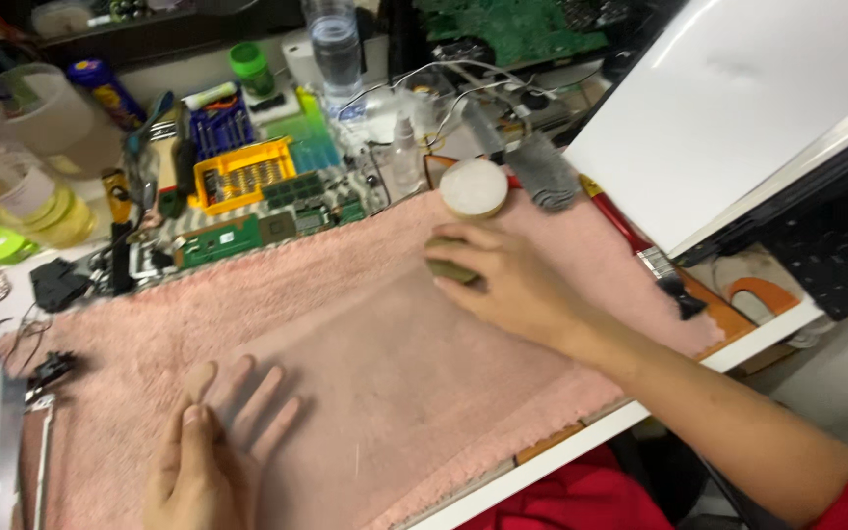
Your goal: The person cleans a rectangular screen panel resting on a pink towel. They use a brush to sweep the surface, then rub it with a green sponge, and finally wipe it with a gray cloth. The person repeats the brushing step at the end.
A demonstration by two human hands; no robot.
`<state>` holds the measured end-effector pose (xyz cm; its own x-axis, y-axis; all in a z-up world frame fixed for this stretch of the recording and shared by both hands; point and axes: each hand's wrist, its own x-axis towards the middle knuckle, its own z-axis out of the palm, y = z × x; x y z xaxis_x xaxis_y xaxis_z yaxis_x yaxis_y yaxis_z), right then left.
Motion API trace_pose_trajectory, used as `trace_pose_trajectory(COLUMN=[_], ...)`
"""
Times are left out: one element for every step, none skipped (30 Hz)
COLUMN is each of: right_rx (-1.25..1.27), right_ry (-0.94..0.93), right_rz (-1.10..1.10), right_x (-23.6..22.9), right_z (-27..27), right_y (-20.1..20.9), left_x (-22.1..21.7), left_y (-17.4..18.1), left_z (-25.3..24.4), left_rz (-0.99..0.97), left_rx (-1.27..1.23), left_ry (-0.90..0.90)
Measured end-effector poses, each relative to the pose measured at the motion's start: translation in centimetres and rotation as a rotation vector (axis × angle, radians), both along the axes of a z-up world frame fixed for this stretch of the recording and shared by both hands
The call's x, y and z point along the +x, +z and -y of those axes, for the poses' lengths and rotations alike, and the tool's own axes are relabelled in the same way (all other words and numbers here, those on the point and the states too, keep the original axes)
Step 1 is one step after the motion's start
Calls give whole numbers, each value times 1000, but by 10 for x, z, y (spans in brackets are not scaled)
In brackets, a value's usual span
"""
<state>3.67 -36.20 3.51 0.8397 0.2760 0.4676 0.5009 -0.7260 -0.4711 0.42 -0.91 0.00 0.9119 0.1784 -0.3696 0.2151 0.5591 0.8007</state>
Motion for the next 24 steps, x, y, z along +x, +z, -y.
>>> trace_pose_trajectory(right_rx=[-40,-79,-78,-53,-28,-25,-73,-122,-126,-123,-117,-118,-86,-55,-53,-42,-29,-24,8,41,38,-11,-62,-67], right_ry=[-17,-33,-22,-13,-10,-5,-39,-73,-73,-68,-60,-58,-41,-24,-23,-28,-26,-19,-92,-165,-154,-209,-261,-248], right_rz=[-101,-201,-203,-146,-91,-95,-130,-165,-166,-142,-117,-117,-119,-120,-111,-161,-211,-202,-252,-303,-299,-181,-62,-58], right_x=[-4,-8,-20,-31,-43,-60,-78,-97,-114,-131,-147,-152,-157,-162,-159,-155,-150,-143,-136,-128,-115,-102,-89,-80], right_z=[-1,-4,-1,1,5,6,10,15,18,20,22,24,26,28,30,31,33,34,35,35,37,39,40,40], right_y=[0,0,-2,-3,-5,-7,-6,-5,-7,-9,-11,-12,-14,-15,-14,-11,-8,-1,7,14,20,26,31,37], left_x=[-1,-2,-3,-3,-3,-4,-3,-3,-3,-3,-3,-4,-5,-6,-5,-4,-4,-3,-3,-3,-4,-4,-5,-6], left_y=[2,3,3,1,0,-1,-2,-3,-6,-8,-8,1,12,22,26,29,35,32,27,22,27,32,35,40], left_z=[1,2,1,0,1,-2,-1,-1,-1,-1,-2,2,6,10,12,14,16,14,10,6,6,7,7,10], left_rz=[-9,-19,-21,-4,12,9,10,11,10,19,29,28,-7,-42,-33,-66,-99,-90,-73,-55,-51,-68,-85,-82], left_rx=[24,48,50,22,-7,-4,6,17,13,21,32,32,50,68,70,78,89,94,48,1,0,3,1,-4], left_ry=[13,26,37,26,9,14,21,27,27,21,16,18,18,18,19,23,34,41,19,-4,8,-12,-31,-17])
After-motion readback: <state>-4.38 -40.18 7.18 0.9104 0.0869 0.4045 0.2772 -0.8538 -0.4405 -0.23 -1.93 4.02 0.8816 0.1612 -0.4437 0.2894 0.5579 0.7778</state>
